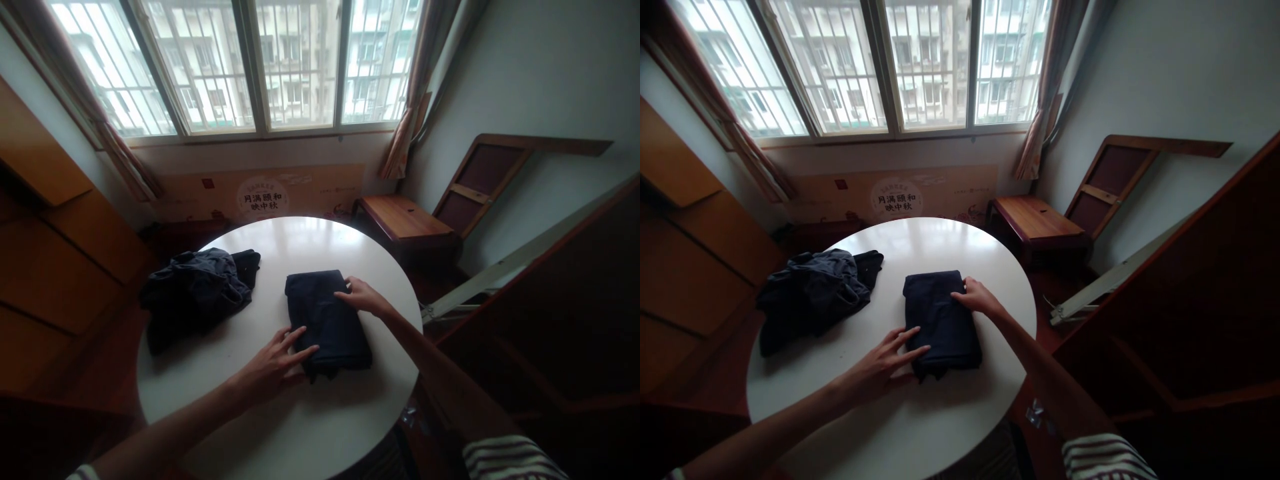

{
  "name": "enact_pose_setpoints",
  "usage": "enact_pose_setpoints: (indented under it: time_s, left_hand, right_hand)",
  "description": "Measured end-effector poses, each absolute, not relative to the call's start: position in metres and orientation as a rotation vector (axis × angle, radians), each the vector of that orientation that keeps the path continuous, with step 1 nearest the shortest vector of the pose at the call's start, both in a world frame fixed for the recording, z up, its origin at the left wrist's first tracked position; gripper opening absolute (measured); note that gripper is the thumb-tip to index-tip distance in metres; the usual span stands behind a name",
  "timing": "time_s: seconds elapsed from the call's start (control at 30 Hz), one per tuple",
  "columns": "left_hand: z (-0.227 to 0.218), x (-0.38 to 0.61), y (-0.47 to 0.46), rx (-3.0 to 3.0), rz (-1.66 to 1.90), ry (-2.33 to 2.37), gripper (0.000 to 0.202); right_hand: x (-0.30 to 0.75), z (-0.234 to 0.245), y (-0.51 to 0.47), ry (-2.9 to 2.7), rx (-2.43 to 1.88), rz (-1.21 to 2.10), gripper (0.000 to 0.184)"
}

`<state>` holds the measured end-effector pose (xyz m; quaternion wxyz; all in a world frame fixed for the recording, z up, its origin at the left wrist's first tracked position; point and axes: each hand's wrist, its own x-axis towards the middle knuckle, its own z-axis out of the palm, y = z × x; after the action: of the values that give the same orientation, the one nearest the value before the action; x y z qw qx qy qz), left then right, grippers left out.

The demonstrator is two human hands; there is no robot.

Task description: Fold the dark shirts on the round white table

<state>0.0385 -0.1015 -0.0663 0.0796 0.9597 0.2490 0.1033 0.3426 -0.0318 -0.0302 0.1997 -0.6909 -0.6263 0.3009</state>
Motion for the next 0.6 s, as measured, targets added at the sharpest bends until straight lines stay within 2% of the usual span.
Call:
enact_pose_setpoints:
  time_s: [0.2, 0.37, 0.6]
  left_hand:
    - [-0.066, 0.074, -0.090, 2.868, 0.407, 0.724, 0.042]
    - [-0.070, 0.135, -0.048, 2.820, 0.511, 0.683, 0.040]
    - [-0.078, 0.223, 0.009, 2.719, 0.599, 0.585, 0.039]
  right_hand:
    - [0.352, -0.043, -0.022, -1.767, -1.840, 0.456, 0.042]
    - [0.399, -0.041, 0.010, -1.637, -1.950, 0.315, 0.047]
    - [0.462, -0.014, 0.045, -1.596, -2.113, 0.159, 0.049]
